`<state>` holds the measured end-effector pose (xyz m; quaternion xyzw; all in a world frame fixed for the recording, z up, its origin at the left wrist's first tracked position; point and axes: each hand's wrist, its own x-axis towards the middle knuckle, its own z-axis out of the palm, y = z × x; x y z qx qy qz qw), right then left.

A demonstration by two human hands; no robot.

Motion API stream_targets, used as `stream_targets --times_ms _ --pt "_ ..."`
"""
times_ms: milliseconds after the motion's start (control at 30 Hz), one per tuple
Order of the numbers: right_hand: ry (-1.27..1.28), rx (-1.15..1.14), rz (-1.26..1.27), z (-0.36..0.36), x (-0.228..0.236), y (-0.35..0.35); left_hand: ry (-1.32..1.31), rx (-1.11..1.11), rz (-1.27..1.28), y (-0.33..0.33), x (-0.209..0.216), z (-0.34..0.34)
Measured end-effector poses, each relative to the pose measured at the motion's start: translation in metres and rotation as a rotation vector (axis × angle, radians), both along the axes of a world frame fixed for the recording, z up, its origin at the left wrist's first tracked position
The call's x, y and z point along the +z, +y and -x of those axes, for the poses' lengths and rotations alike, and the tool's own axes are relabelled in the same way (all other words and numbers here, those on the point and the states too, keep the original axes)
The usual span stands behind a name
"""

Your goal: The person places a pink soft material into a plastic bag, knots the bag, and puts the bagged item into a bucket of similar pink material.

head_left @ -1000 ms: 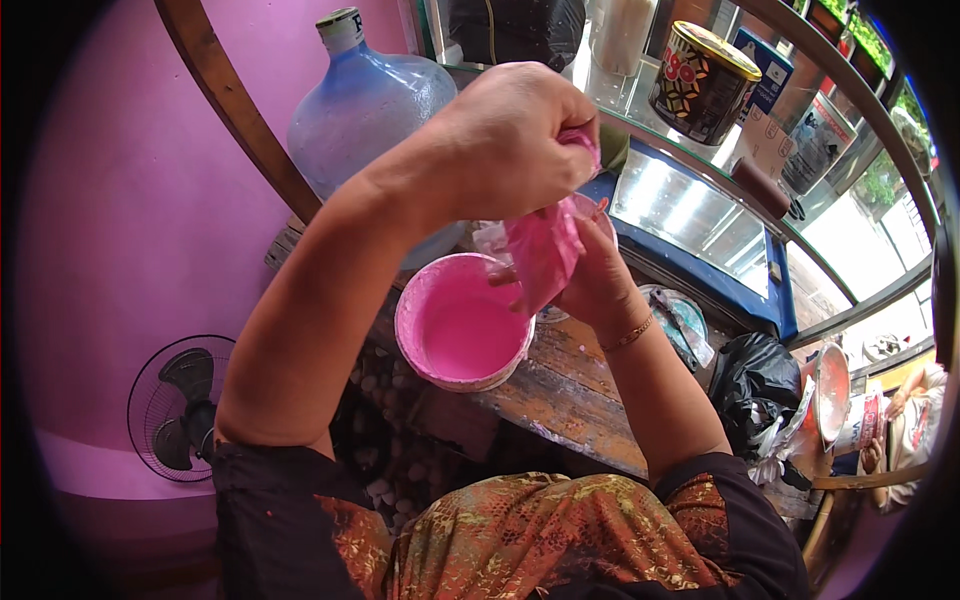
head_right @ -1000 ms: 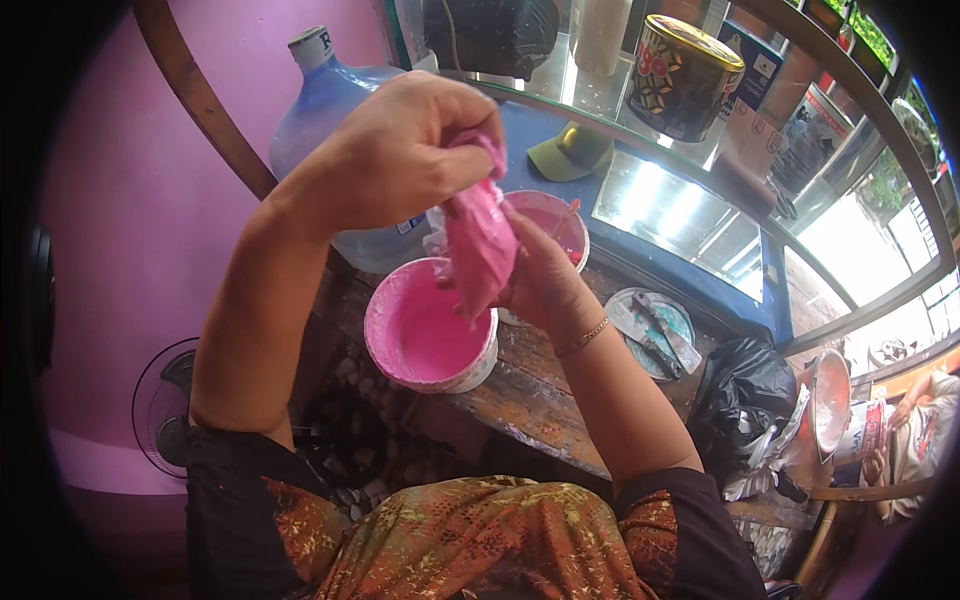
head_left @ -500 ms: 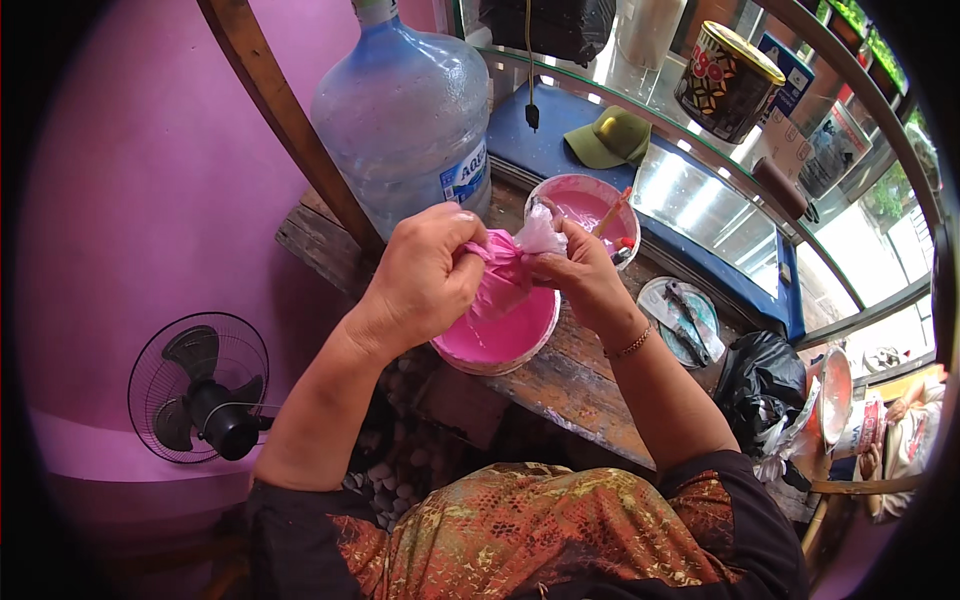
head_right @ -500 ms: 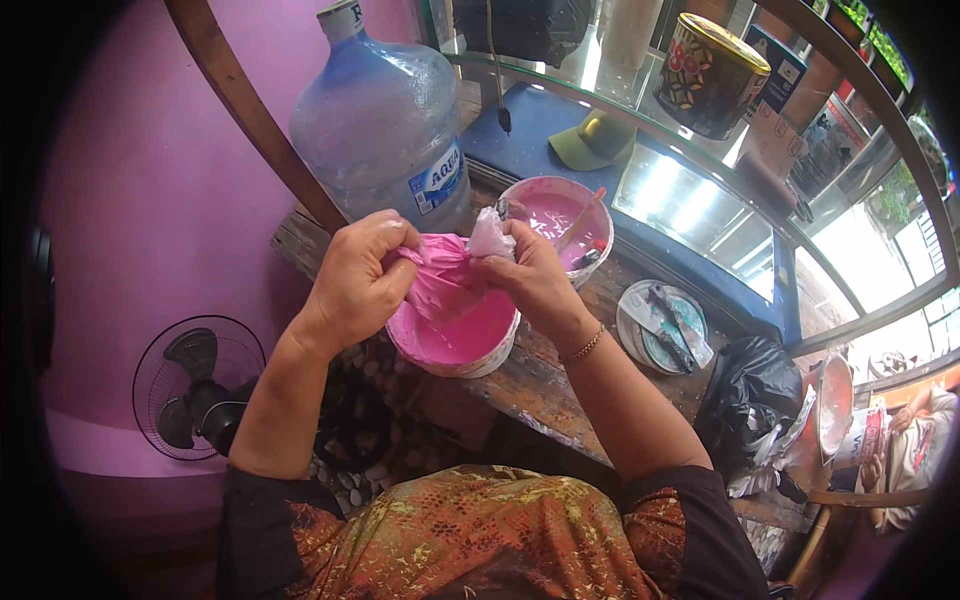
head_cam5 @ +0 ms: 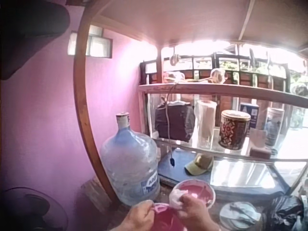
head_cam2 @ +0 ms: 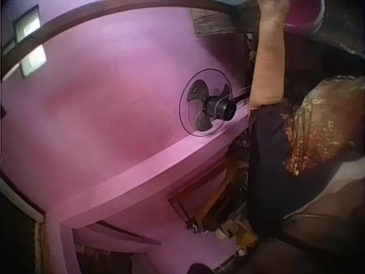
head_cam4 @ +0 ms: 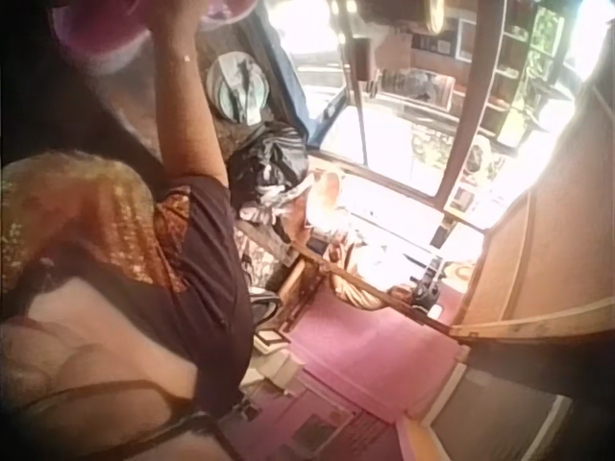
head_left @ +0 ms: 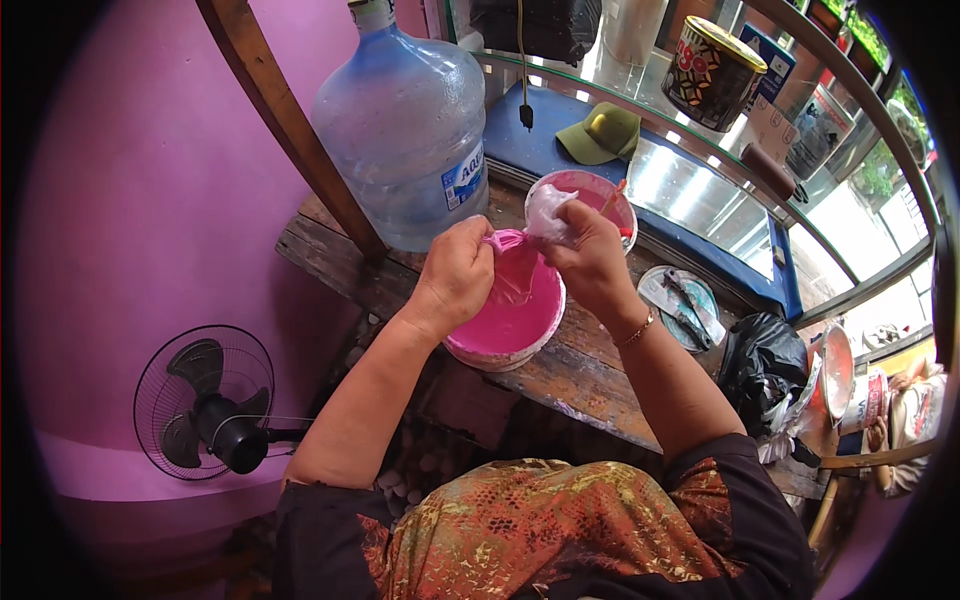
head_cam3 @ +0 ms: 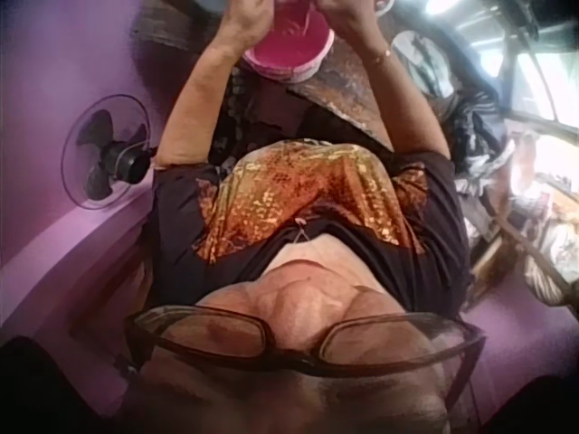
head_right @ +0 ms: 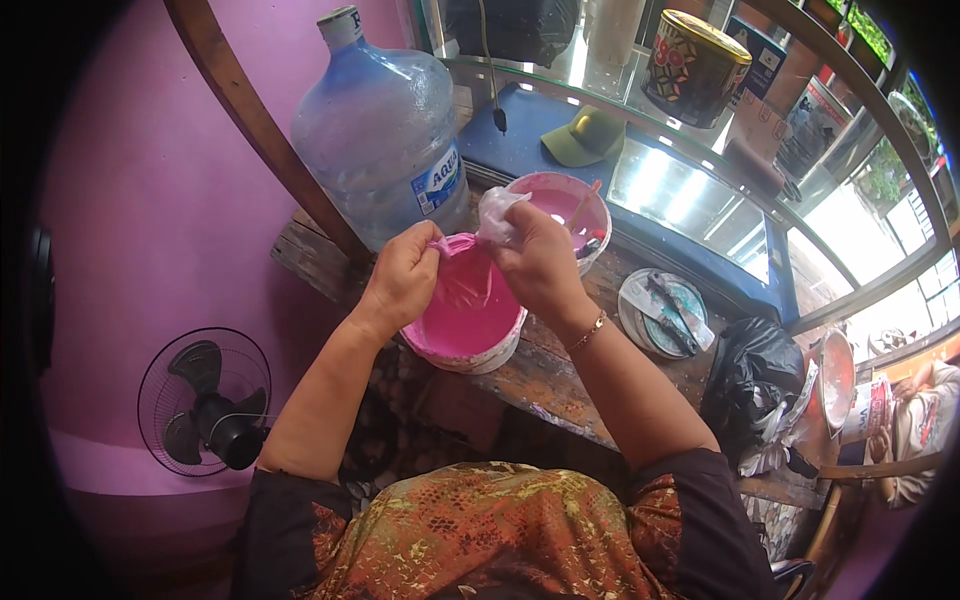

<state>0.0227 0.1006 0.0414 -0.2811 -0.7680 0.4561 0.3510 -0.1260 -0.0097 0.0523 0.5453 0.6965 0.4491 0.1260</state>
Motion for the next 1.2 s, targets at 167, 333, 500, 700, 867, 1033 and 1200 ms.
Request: stream_targets --times_ms 167,333,500,700,867,1033,1200 --pt "-0.088 0.018 -0.163 0.004 0.009 -0.006 -0.029 0.036 0.001 -0.009 -0.004 0.010" --pt "-0.283 0.066 -0.327 0.006 0.006 -0.010 -0.192 0.001 0.138 -0.010 0.009 0.008" --pt "-0.098 0.017 -0.239 0.008 0.012 -0.010 -0.224 -0.040 0.065 -0.003 -0.007 0.008" --pt "-0.012 -0.049 -0.195 0.010 0.022 -0.025 -0.262 -0.108 0.067 -0.008 -0.014 0.012" --pt "0.017 -0.092 -0.051 0.005 0.027 -0.024 -0.135 -0.111 0.138 -0.011 -0.007 0.011" --pt "-0.182 -0.027 -0.246 0.009 0.022 -0.028 -0.102 -0.072 0.133 -0.014 -0.002 0.006" --pt "-0.276 0.037 -0.277 0.011 0.020 -0.026 -0.204 -0.195 0.066 -0.015 0.000 0.005"
